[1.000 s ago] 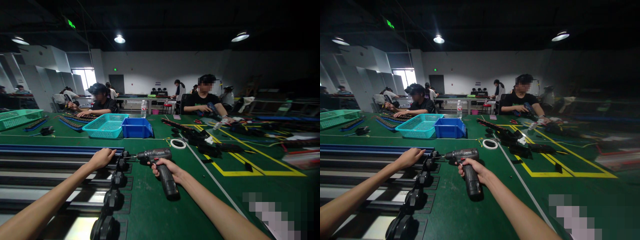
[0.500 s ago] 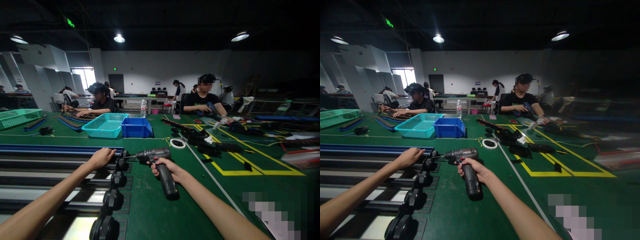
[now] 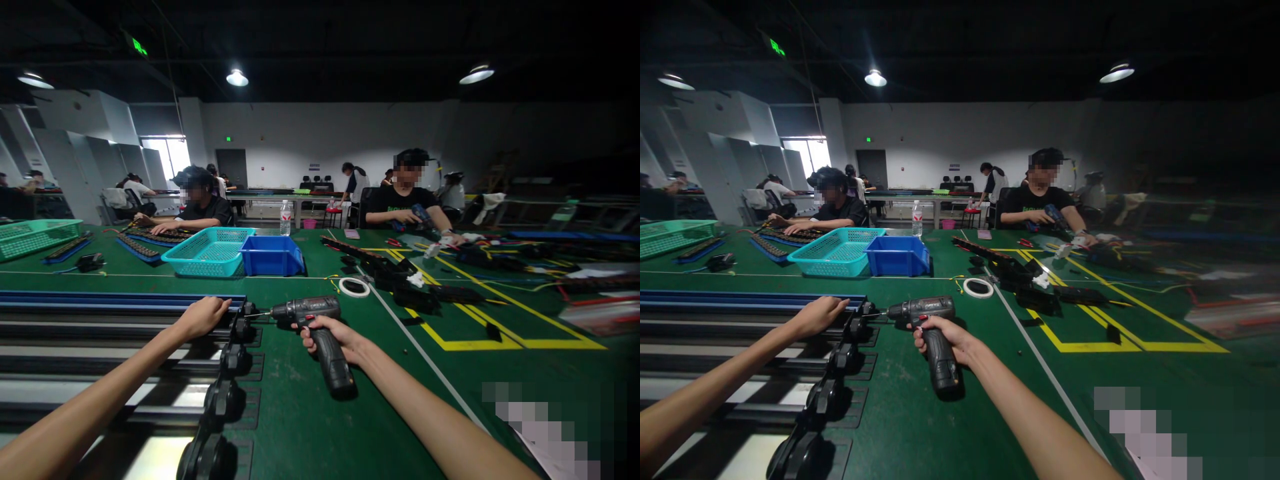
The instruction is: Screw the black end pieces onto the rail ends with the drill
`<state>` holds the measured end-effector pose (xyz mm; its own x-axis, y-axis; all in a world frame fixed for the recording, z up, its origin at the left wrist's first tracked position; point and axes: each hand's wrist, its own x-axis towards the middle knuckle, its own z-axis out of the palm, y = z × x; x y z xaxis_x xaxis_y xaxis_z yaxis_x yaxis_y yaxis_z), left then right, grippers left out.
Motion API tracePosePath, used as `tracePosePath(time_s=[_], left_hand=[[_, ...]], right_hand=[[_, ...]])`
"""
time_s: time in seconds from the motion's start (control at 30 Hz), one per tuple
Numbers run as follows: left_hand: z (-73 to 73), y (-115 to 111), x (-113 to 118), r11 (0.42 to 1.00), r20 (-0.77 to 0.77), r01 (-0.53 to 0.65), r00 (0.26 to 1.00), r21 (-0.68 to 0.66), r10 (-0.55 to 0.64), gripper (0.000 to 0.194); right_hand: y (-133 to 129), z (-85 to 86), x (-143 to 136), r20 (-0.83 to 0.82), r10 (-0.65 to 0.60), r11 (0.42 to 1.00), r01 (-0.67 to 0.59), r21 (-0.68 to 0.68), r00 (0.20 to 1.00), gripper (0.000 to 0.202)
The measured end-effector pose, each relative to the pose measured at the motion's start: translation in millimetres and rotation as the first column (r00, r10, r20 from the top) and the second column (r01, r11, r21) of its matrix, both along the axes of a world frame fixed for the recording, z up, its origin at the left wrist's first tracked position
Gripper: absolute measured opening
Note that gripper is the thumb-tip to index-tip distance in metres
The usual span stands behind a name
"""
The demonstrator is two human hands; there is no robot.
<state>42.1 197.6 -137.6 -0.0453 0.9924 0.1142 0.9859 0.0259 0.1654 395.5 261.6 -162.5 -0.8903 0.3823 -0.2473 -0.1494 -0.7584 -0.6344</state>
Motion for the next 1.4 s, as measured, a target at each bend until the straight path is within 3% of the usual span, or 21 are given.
tracePosePath(time_s=[0.47,0.97,1.1,1.2,1.27,1.3,1.33,1.4], left_hand=[[1.8,0.5,-0.1,0.999,0.017,0.054,0.998,0.001,-0.054,0.060],[4.4,-4.0,0.4,1.000,0.050,0.017,0.999,0.020,-0.018,0.059],[4.2,-4.2,-1.4,0.999,0.055,0.032,0.998,0.041,-0.034,0.058],[3.2,-3.8,-2.4,0.999,0.073,0.029,0.997,0.033,-0.032,0.059],[2.6,-3.1,-2.7,0.999,0.081,0.024,0.996,0.026,-0.026,0.059],[2.4,-2.8,-2.7,1.000,0.080,0.020,0.997,0.023,-0.021,0.059],[2.2,-2.5,-2.8,1.000,0.076,0.015,0.997,0.023,-0.017,0.059],[2.0,-2.1,-2.8,1.000,0.065,0.010,0.998,0.020,-0.011,0.060]], right_hand=[[1.6,-0.6,-0.7,0.006,0.002,1.000,-0.002,-0.003,1.000,0.032],[-5.6,2.7,4.2,0.050,-0.068,0.997,0.066,0.034,0.996,0.036],[-5.8,9.1,10.8,0.047,-0.074,0.996,0.072,0.052,0.996,0.022],[-4.7,23.3,13.5,0.060,-0.110,0.983,0.100,0.157,0.992,0.019],[-4.5,36.6,14.0,0.103,-0.193,0.936,0.152,0.317,0.976,0.021],[-4.7,43.4,14.1,0.140,-0.265,0.881,0.181,0.438,0.954,0.021],[-5.2,49.7,14.1,0.178,-0.363,0.790,0.201,0.579,0.914,0.021],[-7.4,59.1,14.5,0.189,-0.564,0.509,0.158,0.846,0.804,0.022]])
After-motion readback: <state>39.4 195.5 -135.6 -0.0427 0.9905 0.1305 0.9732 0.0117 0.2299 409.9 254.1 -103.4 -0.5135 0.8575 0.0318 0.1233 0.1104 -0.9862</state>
